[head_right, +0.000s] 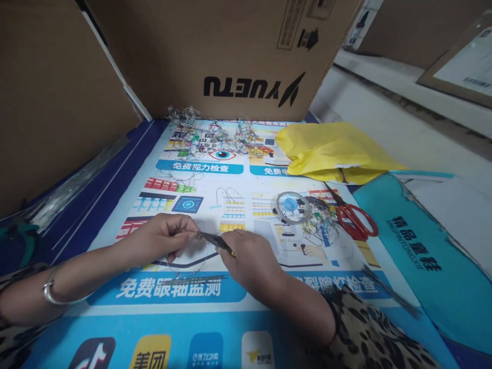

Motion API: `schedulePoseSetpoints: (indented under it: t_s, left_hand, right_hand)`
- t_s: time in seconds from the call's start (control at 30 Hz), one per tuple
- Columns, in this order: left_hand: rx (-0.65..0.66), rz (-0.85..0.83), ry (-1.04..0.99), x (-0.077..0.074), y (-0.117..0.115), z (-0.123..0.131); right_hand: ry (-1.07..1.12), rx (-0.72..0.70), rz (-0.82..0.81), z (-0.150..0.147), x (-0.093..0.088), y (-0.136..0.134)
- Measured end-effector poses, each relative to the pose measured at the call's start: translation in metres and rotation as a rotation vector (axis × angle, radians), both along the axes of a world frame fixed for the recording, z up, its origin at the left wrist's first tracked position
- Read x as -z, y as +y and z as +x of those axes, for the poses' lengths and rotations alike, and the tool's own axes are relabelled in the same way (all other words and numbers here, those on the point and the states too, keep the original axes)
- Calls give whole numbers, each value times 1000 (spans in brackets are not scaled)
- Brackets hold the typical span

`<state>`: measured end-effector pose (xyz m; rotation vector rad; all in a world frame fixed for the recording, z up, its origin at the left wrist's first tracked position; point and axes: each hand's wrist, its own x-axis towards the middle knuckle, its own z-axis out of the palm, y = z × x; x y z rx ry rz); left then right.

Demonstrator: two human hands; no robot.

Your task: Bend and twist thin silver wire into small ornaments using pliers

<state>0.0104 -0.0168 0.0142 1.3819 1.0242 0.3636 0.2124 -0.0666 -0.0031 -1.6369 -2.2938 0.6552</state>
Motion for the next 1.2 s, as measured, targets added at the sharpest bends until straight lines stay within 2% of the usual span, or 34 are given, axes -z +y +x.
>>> schedulePoseSetpoints:
  t_s: [0.13,0.23,0.4,0.57,0.77,1.0,1.2]
  left_hand:
    - [0,-74,-32,0,1,-1]
    - [71,-135,-49,1,4,-4]
    - [221,-191,-68,2,10,-9]
    - [261,-232,-84,4,12,-12]
    - [251,-238,-56,2,10,-11]
    - [157,-178,-41,0,10,-6]
    - [106,-110,-20,1,7,-3]
  right_hand:
    - [44,-13,-48,2,-5,3]
    - [59,-81,-46,6,-7,7]
    - [29,-239,41,11,-5,13]
    - [-4,-325,127,13,1,13]
    - [-56,-309,155,12,3,12]
    - [-43,-154,52,7,-2,7]
    - [-53,-108,32,5,-5,8]
